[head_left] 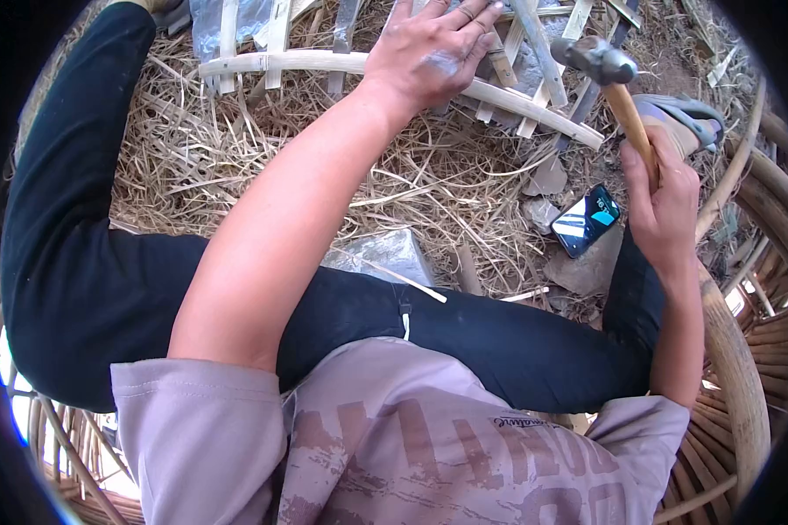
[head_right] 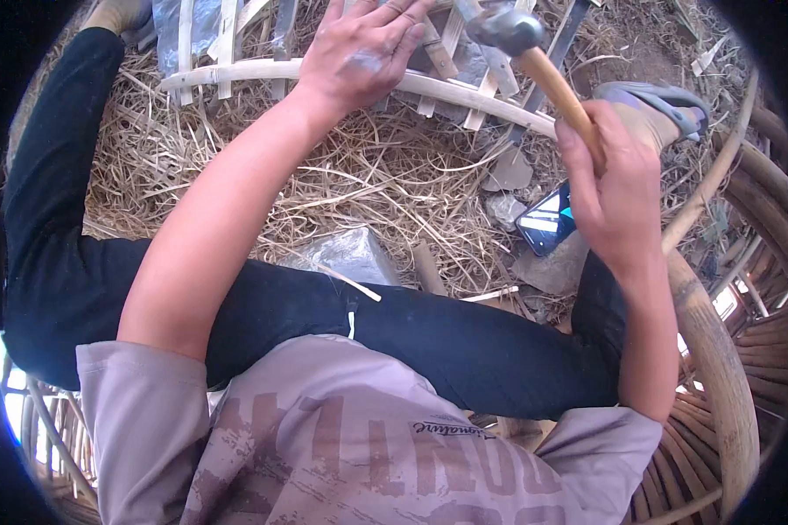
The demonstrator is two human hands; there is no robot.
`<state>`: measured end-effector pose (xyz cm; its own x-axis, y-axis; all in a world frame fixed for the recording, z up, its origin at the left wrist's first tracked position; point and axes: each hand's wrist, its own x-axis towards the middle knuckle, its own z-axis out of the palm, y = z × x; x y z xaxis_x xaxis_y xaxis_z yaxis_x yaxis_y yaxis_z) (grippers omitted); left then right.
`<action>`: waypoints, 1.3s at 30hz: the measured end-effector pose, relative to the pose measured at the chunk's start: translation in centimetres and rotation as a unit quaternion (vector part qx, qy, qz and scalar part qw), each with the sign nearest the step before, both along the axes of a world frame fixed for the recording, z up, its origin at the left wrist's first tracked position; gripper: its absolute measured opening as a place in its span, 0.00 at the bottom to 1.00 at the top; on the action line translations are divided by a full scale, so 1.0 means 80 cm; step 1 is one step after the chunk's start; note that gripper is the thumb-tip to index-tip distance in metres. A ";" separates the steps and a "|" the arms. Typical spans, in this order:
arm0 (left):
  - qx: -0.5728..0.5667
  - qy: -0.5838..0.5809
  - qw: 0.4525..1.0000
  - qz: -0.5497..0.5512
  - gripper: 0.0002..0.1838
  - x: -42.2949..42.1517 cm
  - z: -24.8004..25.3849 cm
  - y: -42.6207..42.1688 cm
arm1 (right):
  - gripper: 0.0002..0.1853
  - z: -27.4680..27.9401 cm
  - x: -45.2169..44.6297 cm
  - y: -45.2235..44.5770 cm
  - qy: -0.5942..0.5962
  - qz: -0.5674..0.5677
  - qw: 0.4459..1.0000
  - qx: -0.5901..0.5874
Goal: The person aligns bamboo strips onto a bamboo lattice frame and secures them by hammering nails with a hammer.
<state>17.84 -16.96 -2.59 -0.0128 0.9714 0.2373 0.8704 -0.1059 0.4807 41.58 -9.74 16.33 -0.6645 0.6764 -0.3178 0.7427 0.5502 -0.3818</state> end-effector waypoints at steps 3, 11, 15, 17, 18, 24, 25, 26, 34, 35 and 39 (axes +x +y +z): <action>0.022 -0.026 0.999 0.007 0.25 0.002 -0.005 -0.003 | 0.12 0.017 0.000 -0.024 0.072 -0.092 0.988 -0.104; 0.064 -0.025 0.997 0.024 0.24 0.000 -0.012 0.000 | 0.16 -0.002 -0.016 -0.134 0.362 -0.289 0.885 -0.053; 0.066 -0.060 0.995 0.036 0.25 0.003 -0.016 -0.003 | 0.12 -0.021 -0.045 -0.159 0.076 -0.288 0.954 0.023; 0.080 -0.053 0.995 0.038 0.24 0.006 -0.015 -0.003 | 0.10 -0.044 -0.063 -0.175 0.058 -0.295 0.953 0.027; 0.085 -0.049 0.994 0.040 0.25 0.006 -0.015 -0.003 | 0.10 -0.055 -0.061 -0.181 0.059 -0.291 0.954 0.030; 0.085 -0.036 0.995 0.041 0.25 0.004 -0.013 -0.003 | 0.12 -0.068 -0.072 -0.200 0.123 -0.328 0.935 0.054; 0.083 -0.030 0.995 0.041 0.25 0.004 -0.013 -0.003 | 0.12 -0.065 -0.075 -0.202 0.146 -0.344 0.926 0.060; 0.084 -0.031 0.995 0.040 0.25 0.004 -0.014 -0.002 | 0.12 -0.063 -0.077 -0.203 0.168 -0.360 0.915 0.066; 0.080 -0.067 0.994 0.038 0.25 0.008 -0.022 0.000 | 0.09 -0.083 -0.065 -0.199 0.106 -0.293 0.941 0.130; 0.081 -0.061 0.994 0.039 0.25 0.007 -0.022 0.000 | 0.09 -0.097 -0.059 -0.200 0.089 -0.299 0.943 0.119; 0.090 -0.069 0.993 0.044 0.24 0.008 -0.020 0.000 | 0.10 -0.142 -0.043 -0.214 0.082 -0.343 0.928 0.117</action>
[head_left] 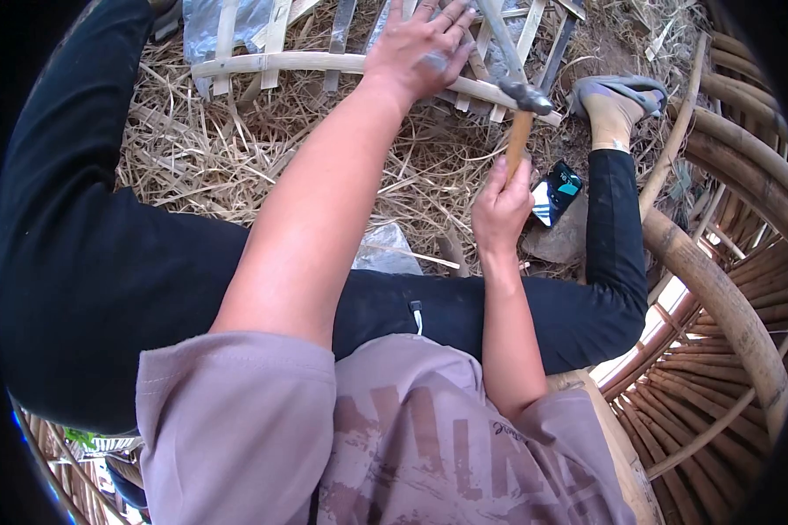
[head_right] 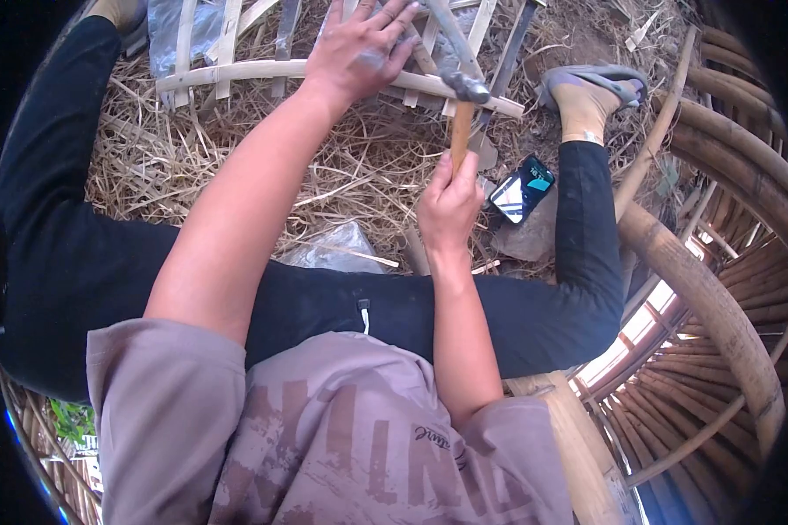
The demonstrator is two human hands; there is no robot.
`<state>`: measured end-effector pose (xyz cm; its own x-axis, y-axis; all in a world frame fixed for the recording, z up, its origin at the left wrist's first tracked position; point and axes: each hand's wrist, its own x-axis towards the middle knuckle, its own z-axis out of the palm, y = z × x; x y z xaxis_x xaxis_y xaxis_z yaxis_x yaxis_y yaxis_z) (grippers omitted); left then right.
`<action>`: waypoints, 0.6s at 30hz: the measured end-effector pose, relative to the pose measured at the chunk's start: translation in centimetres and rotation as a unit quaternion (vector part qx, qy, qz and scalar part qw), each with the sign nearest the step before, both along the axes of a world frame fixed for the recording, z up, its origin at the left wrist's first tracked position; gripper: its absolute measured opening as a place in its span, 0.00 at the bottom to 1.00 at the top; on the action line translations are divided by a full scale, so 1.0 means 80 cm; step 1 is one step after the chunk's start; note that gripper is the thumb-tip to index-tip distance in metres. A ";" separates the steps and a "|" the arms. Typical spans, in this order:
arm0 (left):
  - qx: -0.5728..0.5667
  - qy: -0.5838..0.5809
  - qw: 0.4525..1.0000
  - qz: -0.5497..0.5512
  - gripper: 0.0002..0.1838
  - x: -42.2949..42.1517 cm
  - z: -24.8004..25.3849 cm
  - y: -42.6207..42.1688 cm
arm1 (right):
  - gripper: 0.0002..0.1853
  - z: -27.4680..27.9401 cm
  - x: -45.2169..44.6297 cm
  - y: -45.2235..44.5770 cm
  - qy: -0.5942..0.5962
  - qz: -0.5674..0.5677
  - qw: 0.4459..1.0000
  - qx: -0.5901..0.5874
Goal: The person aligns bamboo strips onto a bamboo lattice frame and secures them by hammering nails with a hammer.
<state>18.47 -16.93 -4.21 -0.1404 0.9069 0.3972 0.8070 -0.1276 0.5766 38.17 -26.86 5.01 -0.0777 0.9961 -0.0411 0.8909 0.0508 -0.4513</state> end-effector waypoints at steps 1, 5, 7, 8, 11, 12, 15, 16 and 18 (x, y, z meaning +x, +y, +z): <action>0.002 -0.010 1.000 0.001 0.24 0.000 -0.001 -0.002 | 0.10 0.005 -0.005 0.001 0.014 -0.009 1.000 0.011; 0.010 0.010 1.000 0.000 0.23 -0.001 0.003 -0.001 | 0.09 0.001 -0.002 0.002 0.038 0.000 0.997 0.073; 0.010 0.004 1.000 -0.001 0.23 -0.001 0.002 -0.001 | 0.08 -0.019 0.002 -0.002 0.030 0.018 0.996 0.080; 0.010 0.011 1.000 0.001 0.23 -0.001 0.001 -0.001 | 0.08 -0.026 0.005 0.000 0.012 0.027 0.998 0.058; 0.008 0.024 1.000 0.004 0.23 0.000 0.004 -0.001 | 0.08 -0.025 -0.005 -0.002 0.018 0.011 1.000 0.013; 0.005 0.022 1.000 0.003 0.23 0.000 0.005 -0.001 | 0.08 -0.023 -0.006 -0.002 0.037 0.010 0.998 0.042; 0.001 0.014 1.000 0.002 0.23 -0.002 0.003 -0.004 | 0.08 -0.021 0.003 0.000 0.085 0.023 0.990 0.107; 0.003 0.010 1.000 0.000 0.23 -0.001 0.003 -0.003 | 0.09 -0.023 0.005 0.000 0.073 0.039 0.989 0.123; -0.009 0.004 1.000 -0.009 0.24 -0.002 0.004 -0.001 | 0.13 -0.024 0.004 0.002 0.049 0.071 0.984 0.155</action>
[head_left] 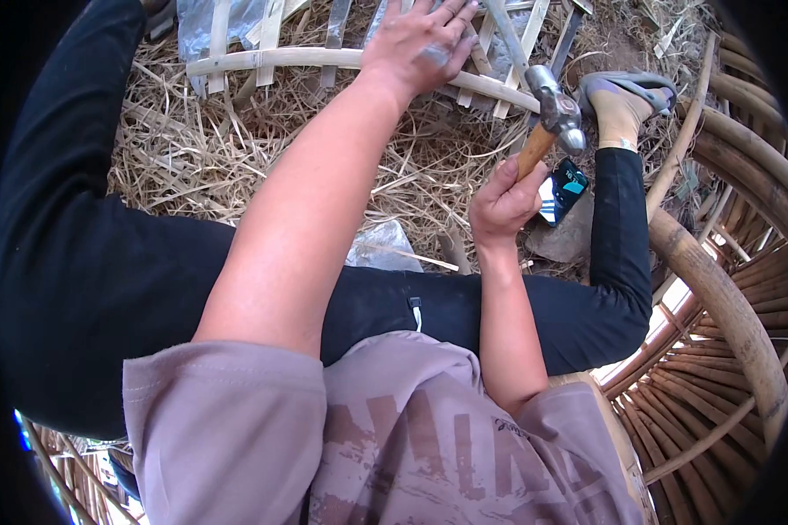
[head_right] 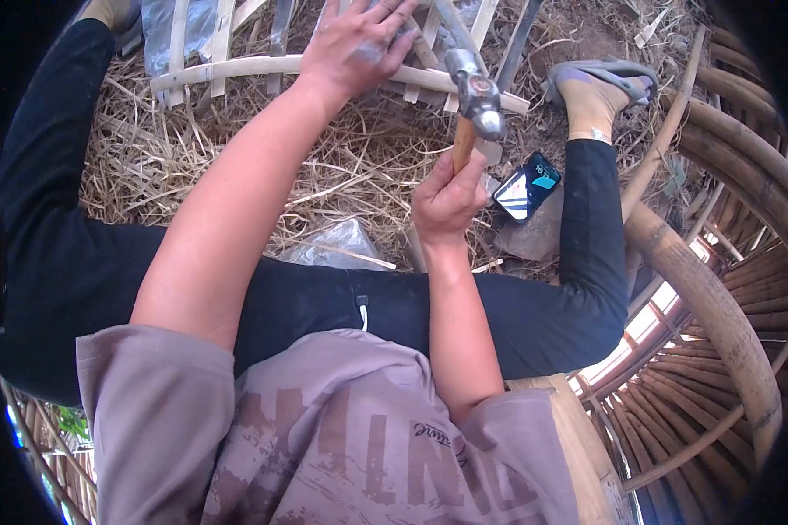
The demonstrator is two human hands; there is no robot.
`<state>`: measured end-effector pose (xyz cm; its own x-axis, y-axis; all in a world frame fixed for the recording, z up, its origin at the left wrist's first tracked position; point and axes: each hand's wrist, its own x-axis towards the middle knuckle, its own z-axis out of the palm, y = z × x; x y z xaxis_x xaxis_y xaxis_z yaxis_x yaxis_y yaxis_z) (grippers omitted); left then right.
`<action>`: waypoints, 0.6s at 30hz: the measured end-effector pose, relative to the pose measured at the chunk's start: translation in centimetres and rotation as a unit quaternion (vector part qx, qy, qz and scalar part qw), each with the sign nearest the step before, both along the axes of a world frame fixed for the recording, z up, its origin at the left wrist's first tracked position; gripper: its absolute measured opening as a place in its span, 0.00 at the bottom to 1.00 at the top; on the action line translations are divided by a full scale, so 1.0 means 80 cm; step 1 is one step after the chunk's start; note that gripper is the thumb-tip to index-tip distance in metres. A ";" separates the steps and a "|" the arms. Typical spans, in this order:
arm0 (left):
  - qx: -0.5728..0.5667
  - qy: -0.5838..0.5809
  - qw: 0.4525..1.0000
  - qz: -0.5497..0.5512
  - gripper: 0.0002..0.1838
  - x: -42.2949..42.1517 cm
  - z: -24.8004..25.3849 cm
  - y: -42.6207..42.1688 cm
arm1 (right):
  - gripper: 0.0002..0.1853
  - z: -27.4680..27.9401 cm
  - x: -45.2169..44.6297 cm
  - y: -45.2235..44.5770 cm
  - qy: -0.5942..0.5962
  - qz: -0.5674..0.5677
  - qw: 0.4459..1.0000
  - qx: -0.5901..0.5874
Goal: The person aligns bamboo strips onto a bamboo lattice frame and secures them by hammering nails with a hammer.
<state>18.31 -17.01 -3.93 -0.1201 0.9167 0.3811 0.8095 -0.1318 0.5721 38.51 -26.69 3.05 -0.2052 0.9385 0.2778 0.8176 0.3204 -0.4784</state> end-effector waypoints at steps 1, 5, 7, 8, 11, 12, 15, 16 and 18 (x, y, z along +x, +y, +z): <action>-0.008 -0.004 1.000 -0.004 0.24 0.000 0.000 -0.001 | 0.12 0.000 -0.002 0.000 0.002 -0.002 1.000 -0.001; -0.009 0.010 1.000 -0.009 0.24 0.001 -0.001 -0.003 | 0.08 -0.005 -0.018 0.004 -0.045 -0.035 0.992 -0.113; -0.017 0.020 1.000 -0.011 0.25 -0.001 0.008 -0.003 | 0.09 0.002 -0.024 0.007 -0.031 -0.068 0.985 -0.156; -0.020 0.010 1.000 -0.014 0.25 -0.002 0.008 -0.001 | 0.08 0.004 -0.022 0.008 -0.022 -0.057 0.990 -0.124; -0.035 -0.014 0.999 -0.025 0.25 0.000 -0.001 -0.006 | 0.08 0.003 -0.014 0.004 -0.015 -0.043 0.997 -0.060; -0.033 -0.014 0.999 -0.027 0.25 -0.001 -0.002 -0.002 | 0.09 0.000 -0.016 0.007 -0.022 -0.049 0.994 -0.091; -0.040 -0.009 0.999 -0.023 0.25 0.007 -0.001 -0.003 | 0.14 0.006 -0.017 0.007 -0.011 -0.057 0.993 -0.098; -0.041 0.002 0.999 -0.016 0.25 0.002 -0.002 -0.001 | 0.13 -0.001 -0.016 0.012 0.017 -0.045 0.996 -0.069; -0.042 0.008 0.999 -0.017 0.25 -0.002 -0.001 -0.004 | 0.12 -0.003 -0.007 0.002 0.063 -0.032 0.997 -0.025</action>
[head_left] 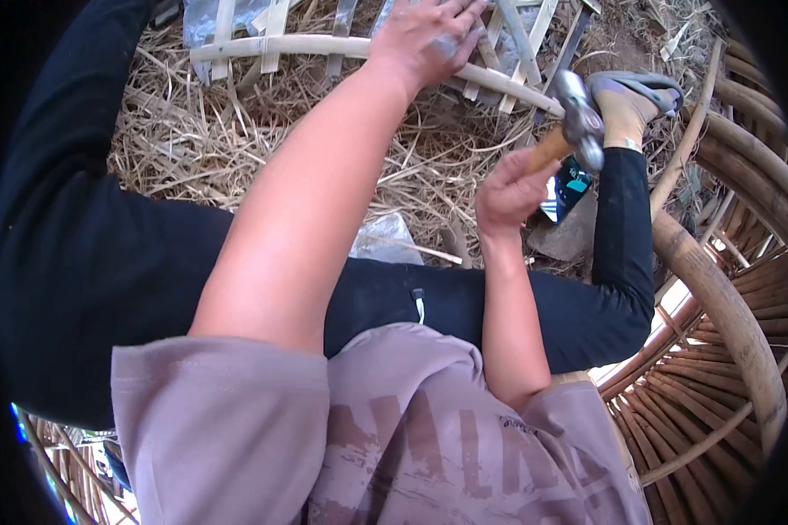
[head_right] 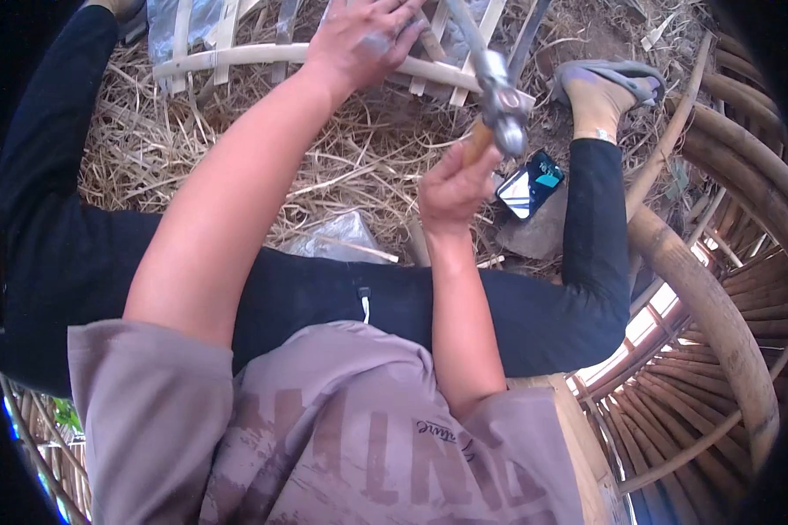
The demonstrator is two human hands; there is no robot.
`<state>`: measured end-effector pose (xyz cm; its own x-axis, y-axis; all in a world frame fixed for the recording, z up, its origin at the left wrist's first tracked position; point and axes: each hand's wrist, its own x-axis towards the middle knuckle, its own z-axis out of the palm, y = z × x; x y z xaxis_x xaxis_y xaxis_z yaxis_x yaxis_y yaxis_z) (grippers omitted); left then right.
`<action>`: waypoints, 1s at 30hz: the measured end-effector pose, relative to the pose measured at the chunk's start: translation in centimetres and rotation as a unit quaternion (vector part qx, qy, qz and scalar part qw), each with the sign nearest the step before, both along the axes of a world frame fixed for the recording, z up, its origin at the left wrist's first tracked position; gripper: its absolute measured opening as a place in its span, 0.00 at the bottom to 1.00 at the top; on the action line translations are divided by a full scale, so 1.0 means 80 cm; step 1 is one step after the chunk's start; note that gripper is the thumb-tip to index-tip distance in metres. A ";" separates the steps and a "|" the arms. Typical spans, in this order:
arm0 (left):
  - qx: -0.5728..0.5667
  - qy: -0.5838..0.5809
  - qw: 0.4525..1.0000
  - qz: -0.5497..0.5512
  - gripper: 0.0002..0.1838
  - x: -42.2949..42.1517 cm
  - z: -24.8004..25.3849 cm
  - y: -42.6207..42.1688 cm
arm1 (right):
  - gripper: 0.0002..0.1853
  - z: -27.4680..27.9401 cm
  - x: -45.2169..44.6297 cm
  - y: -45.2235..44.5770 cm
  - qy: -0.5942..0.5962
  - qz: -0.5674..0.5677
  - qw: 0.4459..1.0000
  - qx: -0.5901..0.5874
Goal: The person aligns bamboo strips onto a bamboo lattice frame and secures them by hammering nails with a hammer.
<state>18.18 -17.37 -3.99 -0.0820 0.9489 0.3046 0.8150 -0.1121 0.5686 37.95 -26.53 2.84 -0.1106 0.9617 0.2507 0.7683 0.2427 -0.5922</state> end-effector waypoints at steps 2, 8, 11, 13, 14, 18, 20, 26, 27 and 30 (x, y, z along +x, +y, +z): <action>0.010 0.009 1.000 0.001 0.25 0.000 0.003 0.004 | 0.14 -0.003 -0.006 0.012 -0.184 0.035 0.976 -0.112; 0.006 0.007 1.000 0.000 0.25 0.002 0.000 -0.005 | 0.11 0.009 -0.003 -0.003 -0.057 -0.006 0.997 -0.049; 0.030 -0.001 1.000 0.003 0.25 0.002 -0.003 0.002 | 0.15 0.035 -0.016 0.009 -0.085 -0.033 0.985 -0.148; 0.027 0.008 1.000 0.004 0.25 -0.004 0.000 0.005 | 0.13 0.017 -0.008 0.008 -0.013 -0.029 0.999 -0.042; 0.020 0.006 1.000 0.001 0.25 -0.001 0.002 0.000 | 0.12 0.012 0.000 -0.001 0.016 -0.033 0.999 0.007; 0.040 -0.009 0.999 -0.007 0.25 0.013 -0.017 0.006 | 0.15 0.013 -0.014 0.010 -0.123 0.056 0.990 -0.024; 0.041 0.030 0.999 0.007 0.25 0.004 -0.014 0.006 | 0.15 0.030 -0.019 0.004 -0.012 0.022 0.999 0.021; 0.030 0.027 0.999 0.003 0.26 0.000 -0.002 0.000 | 0.14 0.059 0.005 0.021 -0.116 0.039 0.992 -0.023; 0.032 0.031 0.999 0.004 0.26 0.001 0.000 0.000 | 0.11 0.074 0.009 0.032 -0.134 0.057 0.988 -0.052; 0.038 -0.006 0.999 -0.003 0.25 0.004 -0.012 0.006 | 0.08 0.109 0.032 0.083 -0.204 0.187 0.960 -0.032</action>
<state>18.47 -16.91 -4.97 -0.0806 0.9233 0.3755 0.8077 -0.1602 0.5674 40.54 -19.85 11.54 -0.5282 0.8473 0.0552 0.8057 0.5206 -0.2825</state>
